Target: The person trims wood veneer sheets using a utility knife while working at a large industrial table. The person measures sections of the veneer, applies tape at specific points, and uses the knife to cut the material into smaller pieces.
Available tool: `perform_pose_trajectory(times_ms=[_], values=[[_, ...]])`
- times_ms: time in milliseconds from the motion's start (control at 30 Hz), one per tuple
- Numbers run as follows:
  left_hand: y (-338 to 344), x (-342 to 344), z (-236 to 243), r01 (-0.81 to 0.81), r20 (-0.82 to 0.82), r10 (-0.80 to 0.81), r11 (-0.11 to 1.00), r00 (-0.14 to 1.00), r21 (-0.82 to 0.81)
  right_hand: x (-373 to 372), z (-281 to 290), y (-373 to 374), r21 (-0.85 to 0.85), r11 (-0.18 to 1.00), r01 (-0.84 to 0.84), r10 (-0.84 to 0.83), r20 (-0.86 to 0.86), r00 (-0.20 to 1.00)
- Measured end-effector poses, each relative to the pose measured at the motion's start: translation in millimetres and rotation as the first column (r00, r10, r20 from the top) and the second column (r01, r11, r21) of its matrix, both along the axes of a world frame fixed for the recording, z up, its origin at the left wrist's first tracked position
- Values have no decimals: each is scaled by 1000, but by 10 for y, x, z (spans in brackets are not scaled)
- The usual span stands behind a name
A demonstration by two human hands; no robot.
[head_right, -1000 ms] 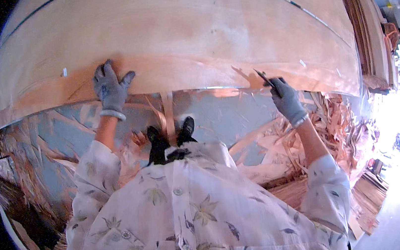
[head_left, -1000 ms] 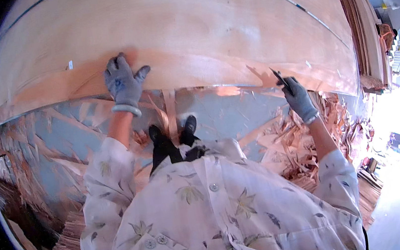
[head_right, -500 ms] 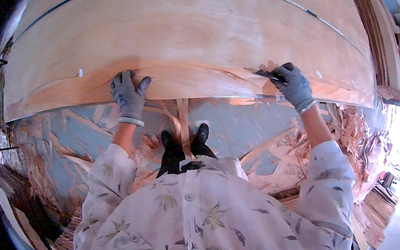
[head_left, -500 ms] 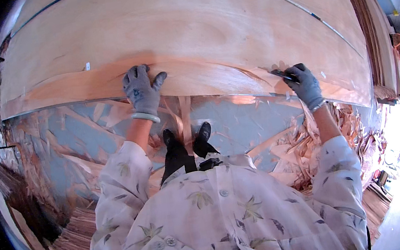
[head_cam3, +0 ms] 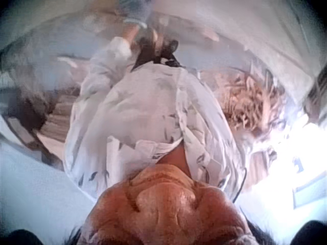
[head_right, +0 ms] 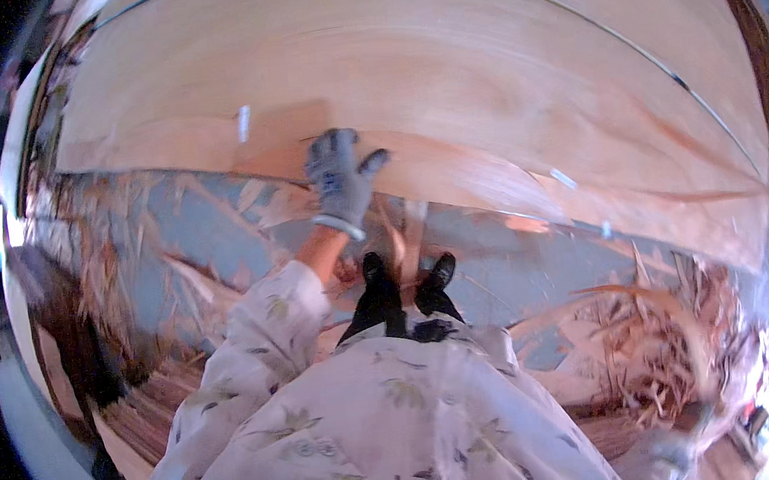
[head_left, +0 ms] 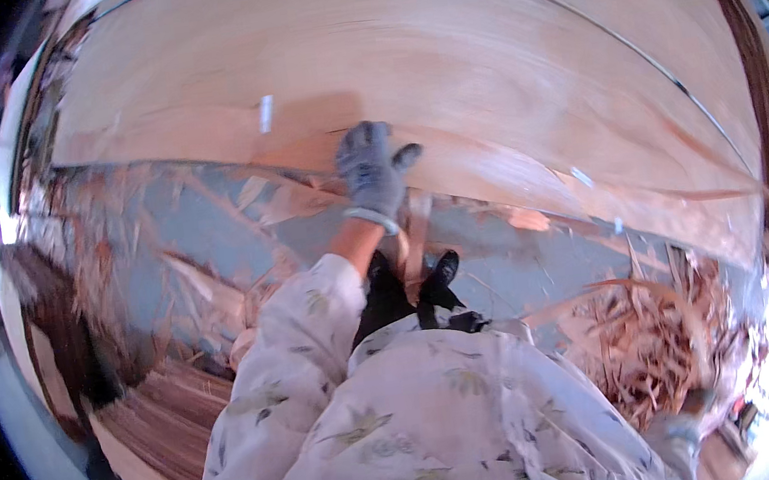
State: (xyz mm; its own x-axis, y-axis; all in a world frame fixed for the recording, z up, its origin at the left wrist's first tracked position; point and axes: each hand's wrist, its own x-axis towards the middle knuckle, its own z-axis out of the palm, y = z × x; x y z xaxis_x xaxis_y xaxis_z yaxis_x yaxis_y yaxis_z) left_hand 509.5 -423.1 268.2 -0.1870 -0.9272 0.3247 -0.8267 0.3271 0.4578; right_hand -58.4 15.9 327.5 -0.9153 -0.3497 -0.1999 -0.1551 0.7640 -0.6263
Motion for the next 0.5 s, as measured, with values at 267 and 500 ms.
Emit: perform_pose_trajectory(times_ms=[267, 500], values=[[16, -41, -24, 32, 101, -28, 999, 994, -32, 1084, -935, 945, 184, 980, 80, -154, 435, 887], [-28, -11, -14, 35, 169, -17, 994, 986, -105, 1368, -342, -406, 237, 821, -520, 121, 817, 564]])
